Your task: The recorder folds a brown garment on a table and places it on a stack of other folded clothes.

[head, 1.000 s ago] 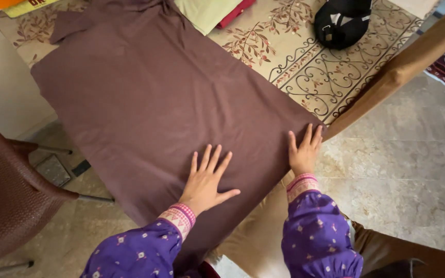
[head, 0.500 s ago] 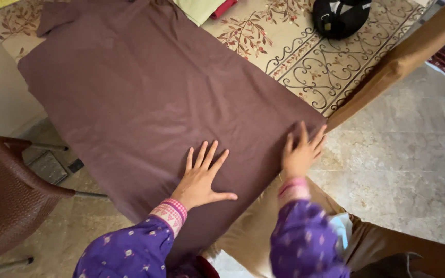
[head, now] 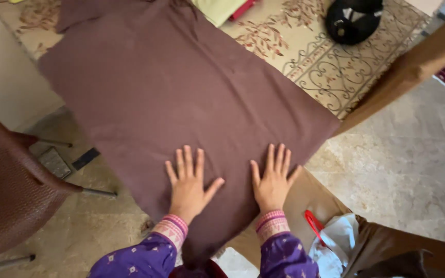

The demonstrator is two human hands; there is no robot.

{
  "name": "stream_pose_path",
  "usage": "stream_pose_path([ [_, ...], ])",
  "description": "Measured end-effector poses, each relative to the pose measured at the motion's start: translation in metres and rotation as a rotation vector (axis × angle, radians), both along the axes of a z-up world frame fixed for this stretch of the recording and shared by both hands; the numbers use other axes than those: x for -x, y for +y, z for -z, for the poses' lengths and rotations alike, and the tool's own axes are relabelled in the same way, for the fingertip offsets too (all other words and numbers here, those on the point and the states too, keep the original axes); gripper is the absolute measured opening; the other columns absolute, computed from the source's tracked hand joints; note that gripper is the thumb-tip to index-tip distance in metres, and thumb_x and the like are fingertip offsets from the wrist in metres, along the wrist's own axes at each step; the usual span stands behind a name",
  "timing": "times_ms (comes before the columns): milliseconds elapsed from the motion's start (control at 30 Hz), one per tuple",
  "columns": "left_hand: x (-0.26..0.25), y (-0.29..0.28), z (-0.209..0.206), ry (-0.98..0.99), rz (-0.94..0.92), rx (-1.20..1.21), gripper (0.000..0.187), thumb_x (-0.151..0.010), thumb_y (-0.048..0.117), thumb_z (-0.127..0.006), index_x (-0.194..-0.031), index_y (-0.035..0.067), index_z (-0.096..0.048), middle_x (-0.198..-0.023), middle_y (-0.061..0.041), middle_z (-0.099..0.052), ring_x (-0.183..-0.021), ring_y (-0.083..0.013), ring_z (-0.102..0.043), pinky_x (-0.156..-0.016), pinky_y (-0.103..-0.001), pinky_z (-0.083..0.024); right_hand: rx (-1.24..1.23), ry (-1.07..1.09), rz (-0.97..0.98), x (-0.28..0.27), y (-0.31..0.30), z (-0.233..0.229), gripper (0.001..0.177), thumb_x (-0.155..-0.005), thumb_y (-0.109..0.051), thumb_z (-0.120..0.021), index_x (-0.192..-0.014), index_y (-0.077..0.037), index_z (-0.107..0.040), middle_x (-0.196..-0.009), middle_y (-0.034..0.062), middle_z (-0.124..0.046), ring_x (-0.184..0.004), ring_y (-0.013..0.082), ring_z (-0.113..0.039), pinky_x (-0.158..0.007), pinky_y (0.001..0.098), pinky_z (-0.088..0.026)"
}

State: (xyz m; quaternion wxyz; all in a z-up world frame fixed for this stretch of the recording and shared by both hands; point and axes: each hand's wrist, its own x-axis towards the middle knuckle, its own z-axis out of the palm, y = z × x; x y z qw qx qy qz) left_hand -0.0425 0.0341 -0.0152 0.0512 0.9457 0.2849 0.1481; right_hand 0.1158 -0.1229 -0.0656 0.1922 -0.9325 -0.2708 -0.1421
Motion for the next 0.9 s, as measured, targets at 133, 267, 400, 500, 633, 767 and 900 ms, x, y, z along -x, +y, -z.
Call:
stream_pose_path([
  [133,0.019,0.029,0.006,0.015,0.059,0.149,0.090,-0.093,0.065,-0.049,-0.158,0.007,-0.033,-0.164,-0.026,-0.028,-0.150,-0.0431,-0.022,-0.118,-0.065,-0.016,0.039,0.046,0.229,0.028,0.044,0.003,0.071,-0.101,-0.052,-0.048,-0.158,-0.012,-0.038,-0.168,0.0133,-0.027,-0.157,0.0339,-0.019,-0.119,0.0682,-0.006],
  [267,0.039,0.071,0.009,-0.079,0.014,0.019,0.083,-0.094,0.060,-0.052,-0.154,0.005,-0.039,-0.159,-0.024,-0.034,-0.149,-0.0426,-0.028,-0.118,-0.062,-0.020,0.014,-0.015,0.084,0.059,0.080,-0.006,0.080,-0.099,-0.059,-0.046,-0.160,-0.008,-0.034,-0.169,0.0136,-0.027,-0.157,0.0343,-0.020,-0.122,0.0686,-0.006],
  [400,0.068,0.106,0.018,-0.095,0.201,-0.086,0.082,-0.089,0.058,-0.057,-0.146,0.001,-0.044,-0.151,-0.028,-0.040,-0.139,-0.0452,-0.036,-0.112,-0.060,-0.027,0.270,0.207,0.286,0.071,0.110,-0.009,0.095,-0.089,-0.071,-0.048,-0.158,-0.010,-0.025,-0.166,0.0140,-0.021,-0.153,0.0390,-0.013,-0.111,0.0729,-0.002],
  [500,0.086,0.142,0.021,-0.122,0.352,-0.010,0.066,-0.095,0.049,-0.058,-0.140,0.001,-0.053,-0.142,-0.023,-0.051,-0.134,-0.0397,-0.046,-0.110,-0.053,-0.035,0.213,0.098,0.178,0.068,0.163,0.033,0.093,-0.094,-0.069,-0.049,-0.160,-0.008,-0.027,-0.167,0.0163,-0.023,-0.155,0.0394,-0.015,-0.112,0.0762,-0.007],
  [633,0.101,0.225,-0.009,-0.221,0.367,0.048,0.049,-0.099,0.040,-0.059,-0.130,0.003,-0.061,-0.128,-0.017,-0.061,-0.126,-0.0341,-0.053,-0.106,-0.048,-0.041,-0.012,0.070,-0.068,0.109,0.242,0.024,0.093,-0.094,-0.068,-0.050,-0.162,-0.008,-0.029,-0.169,0.0176,-0.024,-0.155,0.0398,-0.019,-0.116,0.0755,-0.017],
  [767,0.126,0.298,-0.032,-0.284,0.265,0.053,0.043,-0.098,0.037,-0.060,-0.125,0.004,-0.065,-0.117,-0.016,-0.066,-0.118,-0.0333,-0.057,-0.099,-0.047,-0.045,0.249,0.240,0.157,0.142,0.311,0.004,0.104,-0.084,-0.073,-0.060,-0.157,-0.006,-0.028,-0.166,0.0194,-0.020,-0.153,0.0401,-0.015,-0.112,0.0739,-0.020],
  [900,0.144,0.355,-0.045,-0.260,0.140,0.155,0.043,-0.099,0.037,-0.059,-0.126,0.005,-0.064,-0.109,-0.016,-0.069,-0.109,-0.0329,-0.061,-0.096,-0.047,-0.047,0.048,0.152,-0.120,0.144,0.367,0.014,0.098,-0.085,-0.065,-0.063,-0.157,-0.007,-0.033,-0.165,0.0189,-0.027,-0.154,0.0408,-0.019,-0.114,0.0699,-0.024],
])
